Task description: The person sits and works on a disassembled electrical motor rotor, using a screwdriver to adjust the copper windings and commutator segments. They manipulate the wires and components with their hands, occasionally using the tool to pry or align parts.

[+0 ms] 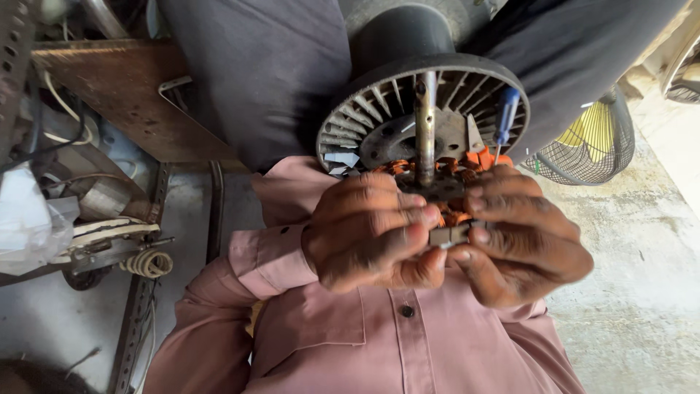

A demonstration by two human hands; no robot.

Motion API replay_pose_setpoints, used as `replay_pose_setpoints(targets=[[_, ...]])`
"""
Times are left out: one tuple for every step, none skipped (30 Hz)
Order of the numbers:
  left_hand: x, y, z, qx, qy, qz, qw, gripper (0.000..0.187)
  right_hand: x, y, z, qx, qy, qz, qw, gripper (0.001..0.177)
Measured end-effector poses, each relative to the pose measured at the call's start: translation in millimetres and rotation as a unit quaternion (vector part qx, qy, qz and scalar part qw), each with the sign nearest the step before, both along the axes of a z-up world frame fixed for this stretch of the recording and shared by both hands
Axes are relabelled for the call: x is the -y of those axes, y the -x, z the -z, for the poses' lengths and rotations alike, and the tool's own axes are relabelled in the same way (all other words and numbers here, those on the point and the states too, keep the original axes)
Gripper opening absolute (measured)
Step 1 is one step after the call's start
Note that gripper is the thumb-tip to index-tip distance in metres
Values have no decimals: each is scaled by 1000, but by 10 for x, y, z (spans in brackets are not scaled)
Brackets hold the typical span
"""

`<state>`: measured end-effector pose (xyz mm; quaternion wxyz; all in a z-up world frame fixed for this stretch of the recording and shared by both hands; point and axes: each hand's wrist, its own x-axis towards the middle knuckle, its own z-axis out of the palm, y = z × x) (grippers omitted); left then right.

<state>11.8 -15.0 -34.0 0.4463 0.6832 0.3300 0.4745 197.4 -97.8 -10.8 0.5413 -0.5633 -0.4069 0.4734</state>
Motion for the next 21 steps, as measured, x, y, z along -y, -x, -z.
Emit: replay_pose_setpoints(targets=[[-3, 14, 5, -1, 8, 12, 1000, 56, -13, 0, 7, -3, -5, -2, 1000, 21], [-9, 45, -6, -2, 16, 24, 1000, 54, -26, 2, 3, 2, 1, -2, 1000, 21], [-12, 63, -23, -3, 23, 37, 999, 53, -39, -3, -19, 6, 6, -2, 1000, 21], [-10, 52, -30, -3, 33, 22, 999, 52, -52, -3, -35, 11, 10, -1, 1000, 21], [-3, 22, -42, -3, 43, 8, 999, 50, -61, -4, -55, 14, 20, -6, 1000, 21], [-2, -10, -46, -2, 50, -6, 999, 49, -70, -13, -70, 17, 26, -12, 999, 21], [0, -42, -59, -6, 57, -19, 998, 47, -74, -18, -82, 21, 33, -17, 999, 21], [2, -68, -74, -10, 62, -31, 998, 45, -64, -3, -85, 19, 36, -8, 999, 21], [1, -78, -87, -14, 68, -43, 997, 43, -46, 19, -89, 17, 38, 1, 999, 21], [-4, -73, -91, -16, 71, -34, 997, 42, -22, 31, -92, 17, 40, 10, 999, 21], [-9, -60, -104, -18, 74, -25, 997, 41, 1, 39, -94, 26, 37, 15, 999, 21], [-24, -47, -105, -18, 71, -16, 997, 40, 11, 48, -68, 35, 29, 20, 999, 21], [-39, -30, -105, -16, 68, -2, 998, 39, 16, 60, -56, 45, 21, 25, 998, 21], [-50, -3, -90, -14, 63, 12, 998, 39, 21, 81, -42, 47, 24, 32, 998, 21], [-51, 17, -84, -12, 58, 27, 998, 38, 17, 106, -42, 50, 26, 39, 998, 22], [-43, 25, -81, -9, 56, 21, 998, 37, 1, 132, -51, 53, 27, 47, 997, 23], [-22, 27, -82, -5, 55, 15, 998, 37, -19, 165, -73, 39, 31, 58, 997, 28], [7, 22, -65, 0, 52, 8, 999, 36, -42, 196, -85, 26, 32, 67, 997, 34], [30, 11, -18, 24, 72, 2, 997, 36, -64, 213, -102, 12, 33, 76, 996, 39], [52, 23, 20, 43, 95, -2, 995, 37, -79, 212, -127, 24, 21, 51, 998, 44], [82, 61, 32, 63, 117, -6, 991, 37, -86, 187, -141, 37, 8, 26, 999, 50]])
